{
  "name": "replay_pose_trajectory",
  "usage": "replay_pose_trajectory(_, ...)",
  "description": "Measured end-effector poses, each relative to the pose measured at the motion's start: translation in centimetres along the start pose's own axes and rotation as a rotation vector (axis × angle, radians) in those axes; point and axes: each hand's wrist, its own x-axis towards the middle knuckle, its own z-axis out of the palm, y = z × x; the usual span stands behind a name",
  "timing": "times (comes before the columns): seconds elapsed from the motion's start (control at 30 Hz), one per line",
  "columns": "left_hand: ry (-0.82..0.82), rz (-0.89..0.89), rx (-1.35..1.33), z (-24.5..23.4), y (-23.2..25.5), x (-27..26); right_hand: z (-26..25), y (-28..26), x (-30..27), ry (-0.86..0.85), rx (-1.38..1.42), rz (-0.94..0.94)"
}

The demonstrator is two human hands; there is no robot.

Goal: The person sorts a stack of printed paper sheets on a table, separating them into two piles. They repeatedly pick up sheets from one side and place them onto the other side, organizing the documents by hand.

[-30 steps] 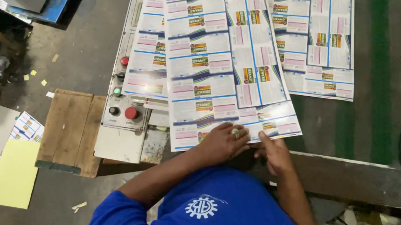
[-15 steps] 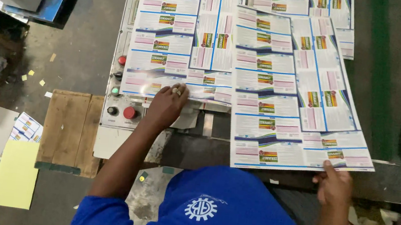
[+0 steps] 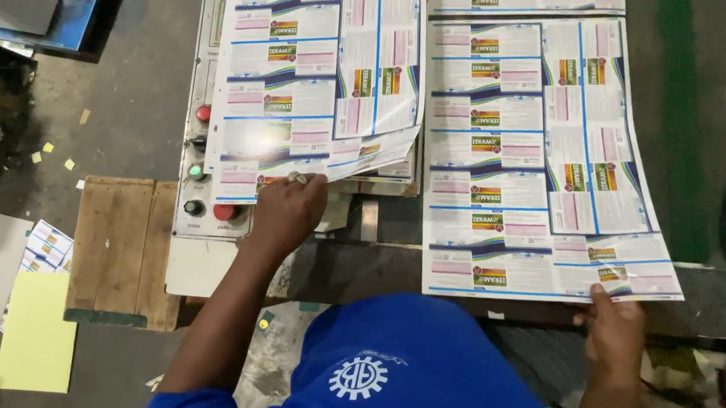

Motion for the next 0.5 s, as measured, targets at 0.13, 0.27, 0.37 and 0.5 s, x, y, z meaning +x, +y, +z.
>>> replay_pose_trajectory(0.13, -0.002, -0.062, -0.076, 0.3, 0.8, -0.7, 2.2, 0.6, 3.8, -0.023, -0.008, 0.001)
replay_pose_trajectory(0.27, 0.071, -0.047, -0.153, 0.3, 1.7, -0.8, 5.3, -2.1, 6.4, -0.062, 0.003, 0.020)
replay_pose_trajectory(0.37, 0.092, -0.019, -0.156, 0.6, 2.0, -1.1, 5.9, -3.2, 7.0, -0.089, -0.011, 0.042)
replay_pose_trajectory(0.5, 0.122, 0.037, -0.285, 2.1, 3.4, -2.0, 6.4, -2.6, 5.1, -0.078, -0.058, 0.083)
